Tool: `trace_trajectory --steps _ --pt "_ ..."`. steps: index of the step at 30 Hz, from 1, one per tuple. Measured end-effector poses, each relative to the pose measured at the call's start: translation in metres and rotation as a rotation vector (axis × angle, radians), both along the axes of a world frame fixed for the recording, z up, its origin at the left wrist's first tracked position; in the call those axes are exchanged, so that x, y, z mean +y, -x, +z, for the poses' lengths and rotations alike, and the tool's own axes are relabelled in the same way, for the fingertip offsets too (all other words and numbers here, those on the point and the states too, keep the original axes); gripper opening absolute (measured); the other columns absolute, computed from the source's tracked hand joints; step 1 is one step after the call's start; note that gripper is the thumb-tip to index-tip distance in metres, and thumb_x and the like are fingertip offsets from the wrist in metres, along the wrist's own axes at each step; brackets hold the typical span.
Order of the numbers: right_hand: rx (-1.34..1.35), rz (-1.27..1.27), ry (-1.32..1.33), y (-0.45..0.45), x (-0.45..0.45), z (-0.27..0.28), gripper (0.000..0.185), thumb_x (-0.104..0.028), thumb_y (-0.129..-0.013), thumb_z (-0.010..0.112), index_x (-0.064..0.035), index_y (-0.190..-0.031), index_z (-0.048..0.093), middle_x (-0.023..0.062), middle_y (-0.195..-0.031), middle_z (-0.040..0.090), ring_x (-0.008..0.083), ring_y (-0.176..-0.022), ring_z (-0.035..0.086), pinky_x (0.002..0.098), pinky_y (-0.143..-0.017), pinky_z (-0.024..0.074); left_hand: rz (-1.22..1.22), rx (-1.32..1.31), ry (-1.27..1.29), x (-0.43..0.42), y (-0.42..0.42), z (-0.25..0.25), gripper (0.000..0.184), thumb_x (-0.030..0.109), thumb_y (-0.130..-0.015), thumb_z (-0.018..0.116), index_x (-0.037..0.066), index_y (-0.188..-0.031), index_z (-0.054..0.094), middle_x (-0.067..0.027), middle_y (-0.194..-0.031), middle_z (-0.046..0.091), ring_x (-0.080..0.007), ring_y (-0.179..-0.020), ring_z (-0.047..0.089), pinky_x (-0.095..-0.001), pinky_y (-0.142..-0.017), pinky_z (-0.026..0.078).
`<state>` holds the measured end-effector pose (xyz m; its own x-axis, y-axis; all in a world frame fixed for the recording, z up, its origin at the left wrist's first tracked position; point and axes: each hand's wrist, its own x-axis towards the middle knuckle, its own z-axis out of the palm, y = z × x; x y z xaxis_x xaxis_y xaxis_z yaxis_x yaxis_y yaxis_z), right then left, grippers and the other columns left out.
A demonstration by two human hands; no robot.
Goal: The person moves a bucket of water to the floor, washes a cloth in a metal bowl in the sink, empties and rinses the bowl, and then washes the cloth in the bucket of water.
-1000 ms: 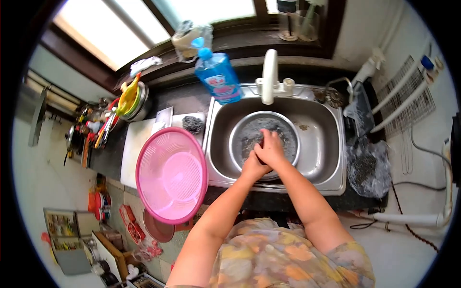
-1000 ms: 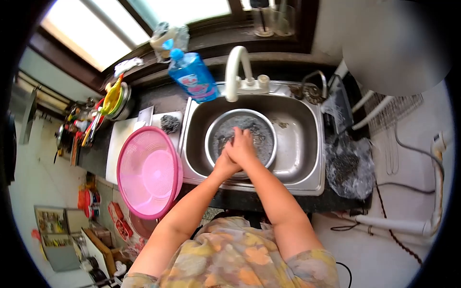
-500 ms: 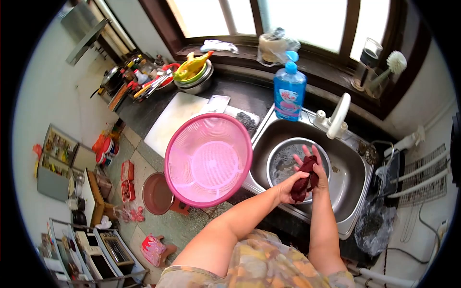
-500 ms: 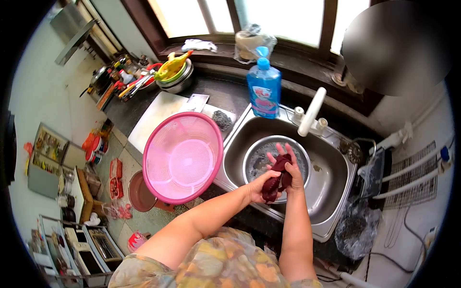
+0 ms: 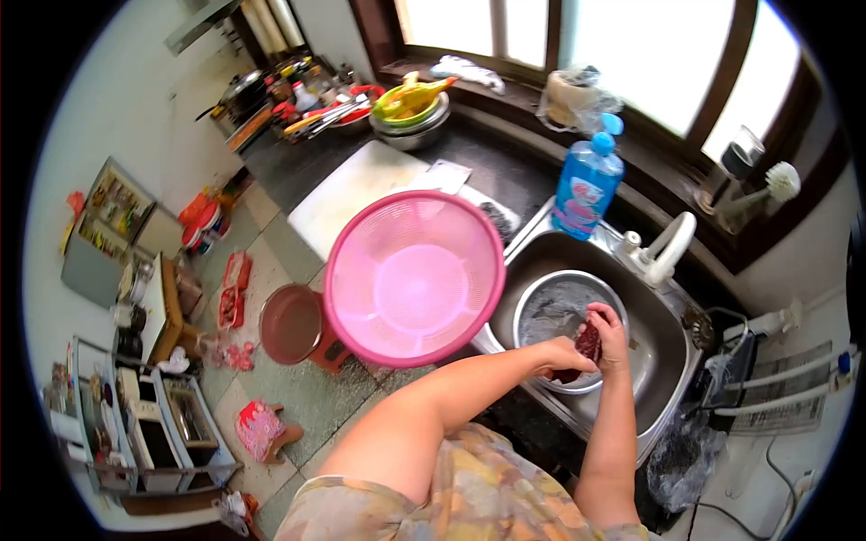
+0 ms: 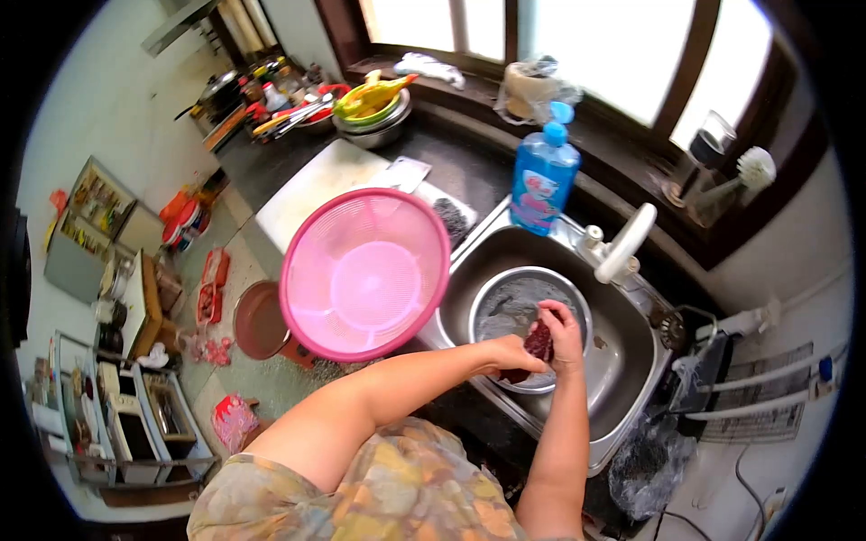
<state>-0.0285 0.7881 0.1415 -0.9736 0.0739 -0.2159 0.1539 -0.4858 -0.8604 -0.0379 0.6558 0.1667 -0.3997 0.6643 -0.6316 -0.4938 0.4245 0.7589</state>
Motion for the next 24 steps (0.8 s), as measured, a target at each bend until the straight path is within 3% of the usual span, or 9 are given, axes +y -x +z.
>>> trace_trajectory --steps 4,6,8,10,13,17,21,22,24 --pt "-0.059 0.008 -0.407 0.013 -0.008 -0.012 0.008 -0.006 -0.079 0.050 -0.0054 -0.084 0.056 0.0008 -0.066 0.051 0.0096 -0.057 0.050 0.0215 -0.051 0.0403 0.126 0.195 0.102 -0.002 0.000 -0.007 0.028 0.026 -0.057 0.065 0.002 -0.067 0.056 -0.0063 -0.060 0.053 -0.0129 -0.049 0.047 -0.0263 -0.042 0.035" --pt "0.040 0.017 -0.746 0.023 -0.010 -0.028 0.007 -0.006 -0.077 0.050 -0.0038 -0.081 0.056 0.0023 -0.065 0.053 0.0108 -0.059 0.051 0.0232 -0.054 0.0412 0.131 0.289 0.184 0.008 0.004 -0.040 0.037 0.027 -0.056 0.066 -0.005 -0.074 0.058 -0.0108 -0.066 0.057 -0.0188 -0.056 0.053 -0.0298 -0.051 0.043" --pt "0.048 0.095 -1.232 0.034 -0.010 -0.033 0.014 -0.012 -0.076 0.049 -0.0019 -0.081 0.057 0.0164 -0.077 0.059 0.0279 -0.071 0.058 0.0348 -0.065 0.0442 0.108 0.490 0.208 0.020 0.011 -0.076 0.039 0.030 -0.055 0.066 -0.002 -0.077 0.059 -0.0132 -0.069 0.059 -0.0203 -0.058 0.055 -0.0302 -0.054 0.044" --pt "-0.131 0.135 -1.448 0.040 -0.025 -0.020 0.017 -0.015 -0.076 0.047 -0.0033 -0.084 0.058 0.0198 -0.083 0.058 0.0351 -0.079 0.056 0.0394 -0.070 0.0437 0.122 0.427 0.254 0.009 0.009 -0.038 0.037 0.032 -0.060 0.064 0.002 -0.081 0.061 -0.0157 -0.073 0.060 -0.0228 -0.062 0.058 -0.0315 -0.056 0.045" --pt "-0.182 0.165 -1.649 0.044 -0.036 -0.015 0.018 -0.016 -0.077 0.047 -0.0045 -0.085 0.058 0.0201 -0.085 0.058 0.0363 -0.081 0.055 0.0410 -0.072 0.0439 -0.172 0.607 0.275 0.008 0.015 -0.038 0.035 0.037 -0.068 0.056 0.007 -0.086 0.062 -0.0158 -0.081 0.060 -0.0263 -0.071 0.059 -0.0339 -0.060 0.046" --pt "-0.231 0.159 -1.669 0.042 -0.044 -0.021 0.018 -0.016 -0.077 0.047 -0.0050 -0.086 0.058 0.0208 -0.087 0.057 0.0374 -0.082 0.055 0.0425 -0.074 0.0438 -0.357 0.914 0.248 0.012 0.017 -0.072 0.036 0.040 -0.073 0.049 0.012 -0.091 0.062 -0.0132 -0.093 0.059 -0.0282 -0.083 0.057 -0.0346 -0.072 0.044" --pt "-0.209 0.138 -1.639 0.038 -0.045 -0.035 0.019 -0.016 -0.078 0.044 -0.0054 -0.086 0.058 0.0216 -0.087 0.056 0.0388 -0.082 0.054 0.0442 -0.073 0.0436 -0.141 0.740 0.362 0.016 0.011 -0.108 0.037 0.041 -0.073 0.047 0.014 -0.093 0.061 -0.0160 -0.098 0.057 -0.0306 -0.092 0.054 -0.0356 -0.080 0.041" --pt "-0.206 0.123 -1.636 0.037 -0.042 -0.039 0.020 -0.016 -0.078 0.043 -0.0057 -0.086 0.058 0.0214 -0.087 0.056 0.0391 -0.082 0.054 0.0445 -0.073 0.0436 -0.068 0.657 0.414 0.005 0.006 -0.078 0.037 0.041 -0.071 0.050 0.012 -0.092 0.062 -0.0181 -0.097 0.056 -0.0315 -0.092 0.053 -0.0369 -0.080 0.041" --pt "-0.266 0.117 -1.604 0.034 -0.050 -0.021 0.020 -0.016 -0.078 0.042 -0.0046 -0.083 0.057 0.0221 -0.087 0.056 0.0393 -0.081 0.054 0.0454 -0.072 0.0436 -0.060 0.560 0.448 0.005 0.010 -0.084 0.043 0.043 -0.068 0.055 0.009 -0.093 0.062 -0.0166 -0.103 0.056 -0.0288 -0.099 0.052 -0.0357 -0.084 0.040"
